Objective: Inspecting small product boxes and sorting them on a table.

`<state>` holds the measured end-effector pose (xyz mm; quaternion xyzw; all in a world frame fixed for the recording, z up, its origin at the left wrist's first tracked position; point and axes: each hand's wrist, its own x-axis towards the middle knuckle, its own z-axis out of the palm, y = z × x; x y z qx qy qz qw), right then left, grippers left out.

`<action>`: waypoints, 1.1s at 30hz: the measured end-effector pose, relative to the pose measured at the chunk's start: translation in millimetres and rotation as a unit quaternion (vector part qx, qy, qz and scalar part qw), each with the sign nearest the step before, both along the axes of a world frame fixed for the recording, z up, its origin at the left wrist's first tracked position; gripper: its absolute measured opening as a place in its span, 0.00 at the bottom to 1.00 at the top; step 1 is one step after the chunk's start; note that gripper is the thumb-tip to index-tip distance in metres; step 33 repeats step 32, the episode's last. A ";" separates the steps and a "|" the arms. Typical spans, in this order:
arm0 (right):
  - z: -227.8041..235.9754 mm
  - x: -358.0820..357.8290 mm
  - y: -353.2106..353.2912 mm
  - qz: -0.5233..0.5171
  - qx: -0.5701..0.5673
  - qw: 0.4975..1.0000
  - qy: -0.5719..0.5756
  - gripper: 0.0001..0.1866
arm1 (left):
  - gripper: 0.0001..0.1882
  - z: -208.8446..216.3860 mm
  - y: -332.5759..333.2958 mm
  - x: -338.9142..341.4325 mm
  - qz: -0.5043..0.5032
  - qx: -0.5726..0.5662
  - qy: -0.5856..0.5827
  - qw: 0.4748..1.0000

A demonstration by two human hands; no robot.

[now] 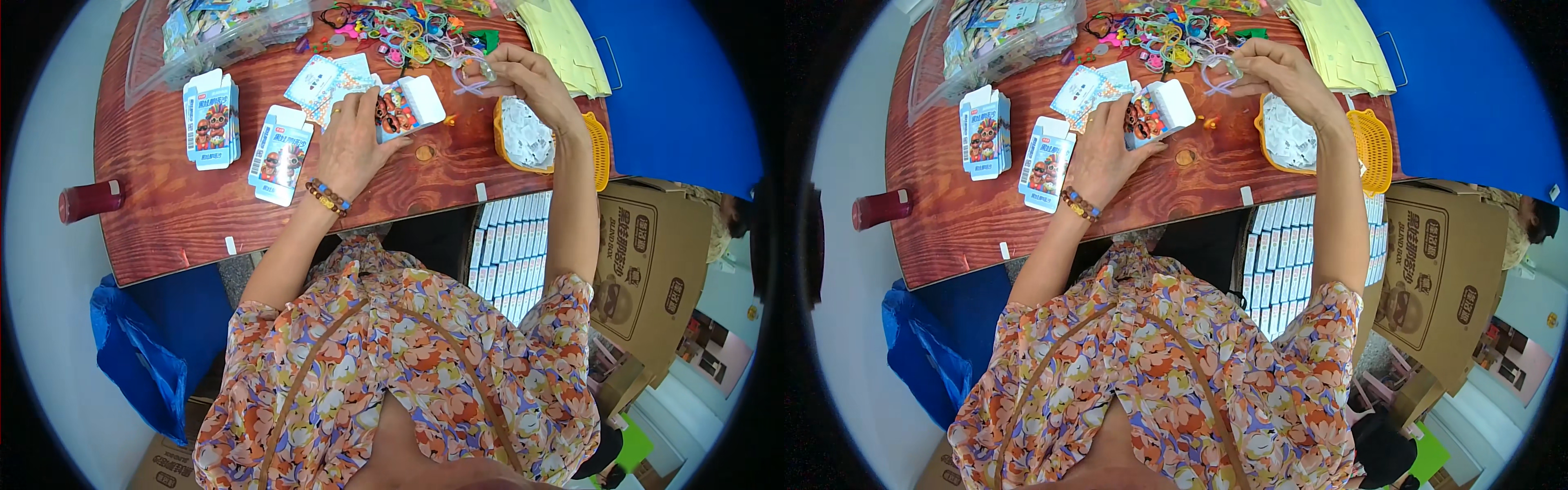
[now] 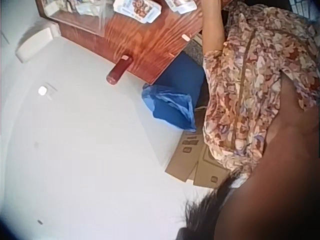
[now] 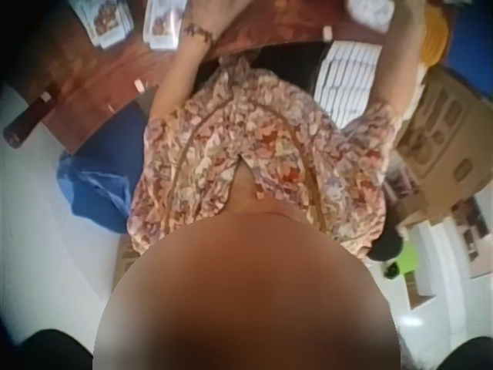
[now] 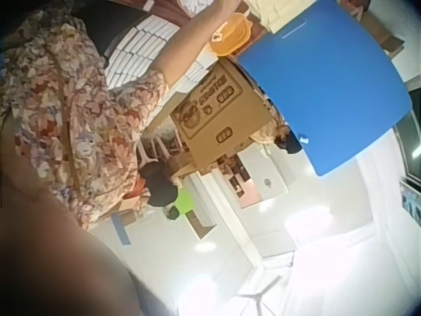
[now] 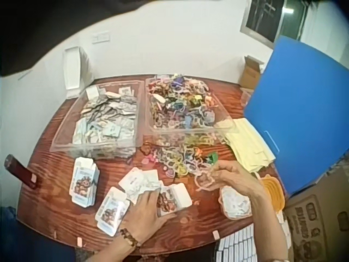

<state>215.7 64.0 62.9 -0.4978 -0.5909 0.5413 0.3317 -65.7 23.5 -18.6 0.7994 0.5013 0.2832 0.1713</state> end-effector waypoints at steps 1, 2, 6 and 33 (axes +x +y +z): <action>2.8 -0.8 -3.8 -0.001 -0.001 1.000 0.001 0.12 | 0.43 -0.5 -0.5 1.3 -0.001 -0.001 0.001 1.000; 10.0 -8.3 -8.8 0.000 -0.015 1.000 0.018 0.11 | 0.43 -1.7 -1.0 0.9 0.001 -0.001 0.009 1.000; 13.6 -18.7 -15.3 0.025 -0.012 0.999 0.041 0.12 | 0.43 -2.4 -1.2 2.0 -0.003 0.017 0.025 1.000; -16.1 -79.6 -48.8 -0.010 0.120 0.961 -0.247 0.16 | 0.43 -7.1 -12.4 -2.6 -0.013 0.006 -0.011 1.000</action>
